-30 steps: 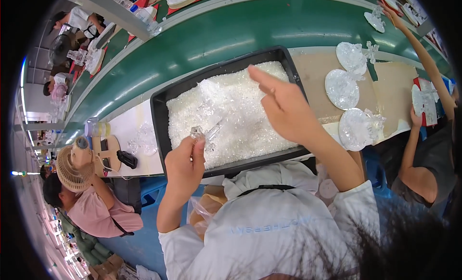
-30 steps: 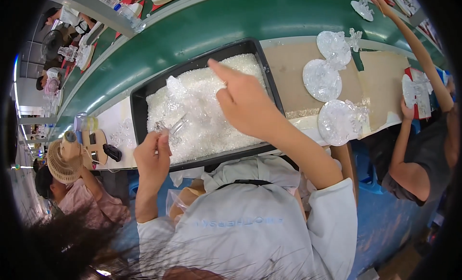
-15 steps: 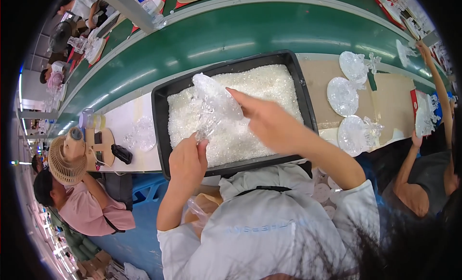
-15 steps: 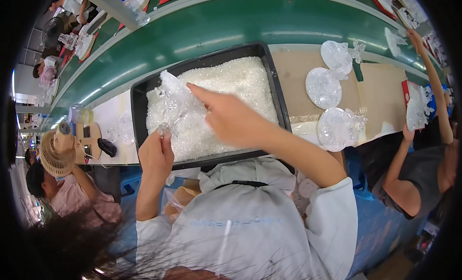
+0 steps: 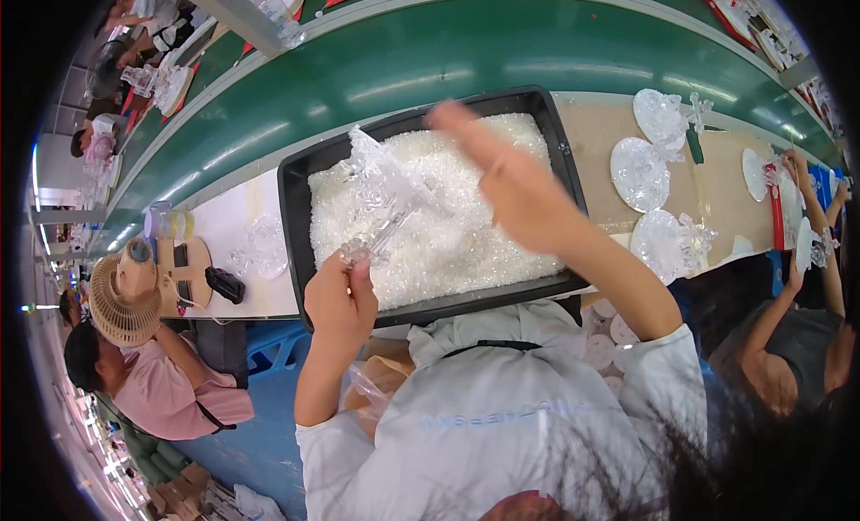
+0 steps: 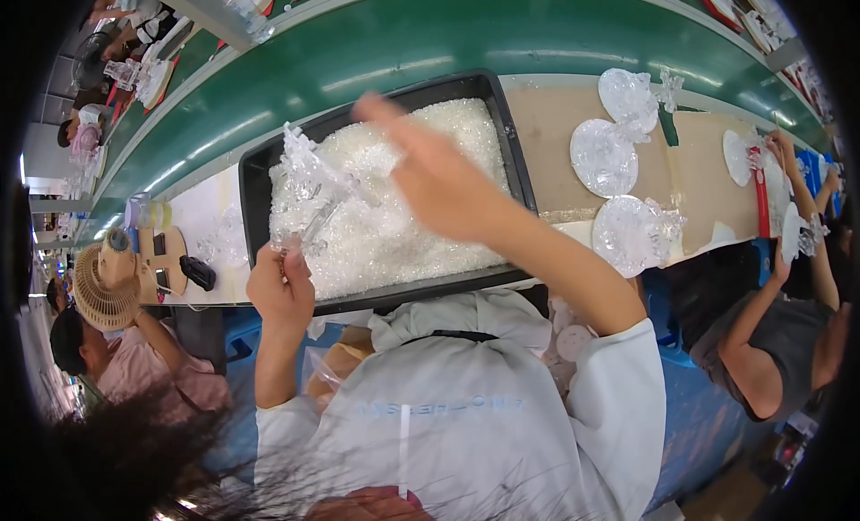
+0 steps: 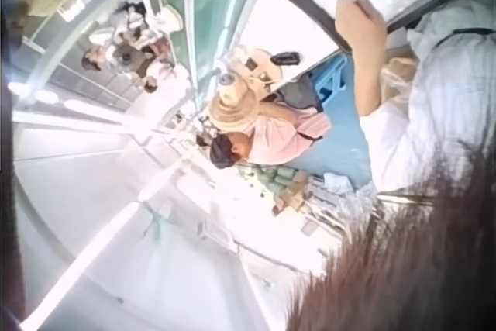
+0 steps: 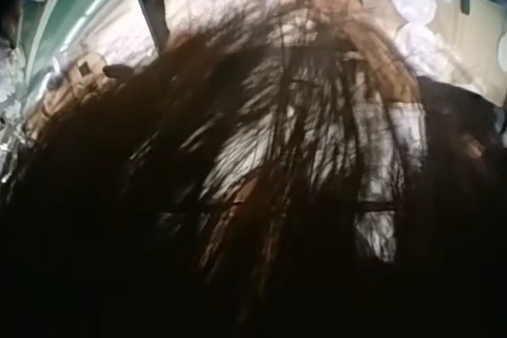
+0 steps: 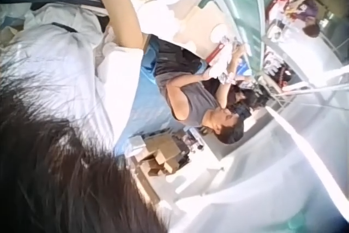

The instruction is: Applying adhesive with a brush to a clear plastic fixture and coating it with white decorative beads.

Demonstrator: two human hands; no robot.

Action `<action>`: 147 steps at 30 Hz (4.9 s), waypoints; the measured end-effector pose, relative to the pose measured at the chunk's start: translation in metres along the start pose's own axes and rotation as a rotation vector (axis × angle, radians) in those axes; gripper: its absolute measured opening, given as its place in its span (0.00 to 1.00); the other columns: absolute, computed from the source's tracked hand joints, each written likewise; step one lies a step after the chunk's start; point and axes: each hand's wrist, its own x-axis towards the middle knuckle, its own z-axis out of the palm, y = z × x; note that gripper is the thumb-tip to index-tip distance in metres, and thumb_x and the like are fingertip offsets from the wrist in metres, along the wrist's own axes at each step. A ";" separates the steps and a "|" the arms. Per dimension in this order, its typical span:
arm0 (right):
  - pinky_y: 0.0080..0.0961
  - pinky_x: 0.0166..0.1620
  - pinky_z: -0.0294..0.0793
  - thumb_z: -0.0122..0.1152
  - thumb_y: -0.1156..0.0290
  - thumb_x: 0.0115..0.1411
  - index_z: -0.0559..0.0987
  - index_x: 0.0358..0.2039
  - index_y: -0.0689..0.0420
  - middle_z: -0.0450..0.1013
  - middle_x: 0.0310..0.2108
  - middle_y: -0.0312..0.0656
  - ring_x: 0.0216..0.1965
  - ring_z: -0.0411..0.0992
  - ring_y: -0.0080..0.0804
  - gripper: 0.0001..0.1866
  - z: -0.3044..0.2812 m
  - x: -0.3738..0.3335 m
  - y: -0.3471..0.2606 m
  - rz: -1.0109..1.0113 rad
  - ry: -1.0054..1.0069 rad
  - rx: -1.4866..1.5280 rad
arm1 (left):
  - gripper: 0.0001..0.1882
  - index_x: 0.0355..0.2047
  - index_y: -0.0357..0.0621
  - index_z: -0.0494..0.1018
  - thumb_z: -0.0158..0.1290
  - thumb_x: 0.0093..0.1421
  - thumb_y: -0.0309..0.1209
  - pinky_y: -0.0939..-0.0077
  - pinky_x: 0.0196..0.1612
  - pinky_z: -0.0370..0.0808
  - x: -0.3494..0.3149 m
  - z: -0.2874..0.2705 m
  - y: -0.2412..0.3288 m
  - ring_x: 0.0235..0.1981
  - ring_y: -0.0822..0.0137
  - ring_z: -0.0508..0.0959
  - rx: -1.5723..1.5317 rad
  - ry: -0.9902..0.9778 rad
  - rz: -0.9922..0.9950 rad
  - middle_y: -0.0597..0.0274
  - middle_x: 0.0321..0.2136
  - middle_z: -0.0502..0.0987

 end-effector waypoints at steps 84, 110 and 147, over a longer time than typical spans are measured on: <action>0.35 0.60 0.70 0.33 0.92 0.43 0.66 0.61 0.63 0.63 0.62 0.57 0.63 0.63 0.52 0.41 0.015 -0.031 -0.033 0.078 -0.206 0.048 | 0.11 0.38 0.39 0.78 0.59 0.54 0.28 0.72 0.18 0.61 0.067 -0.065 -0.021 0.15 0.68 0.65 -0.191 -0.266 0.354 0.65 0.15 0.63; 0.23 0.39 0.76 0.38 0.87 0.58 0.57 0.66 0.67 0.69 0.57 0.54 0.40 0.74 0.29 0.32 -0.021 -0.038 -0.014 -0.092 -0.059 0.085 | 0.20 0.52 0.37 0.70 0.57 0.59 0.25 0.80 0.36 0.73 0.120 0.003 -0.004 0.31 0.73 0.76 -1.215 0.035 -0.597 0.61 0.31 0.77; 0.14 0.18 0.69 0.65 0.77 0.55 0.70 0.34 0.60 0.74 0.30 0.51 0.17 0.70 0.25 0.11 -0.008 -0.070 -0.013 -0.261 0.553 0.468 | 0.12 0.35 0.34 0.80 0.61 0.48 0.21 0.72 0.19 0.65 0.105 0.006 0.005 0.14 0.62 0.69 -0.233 0.134 0.292 0.58 0.16 0.70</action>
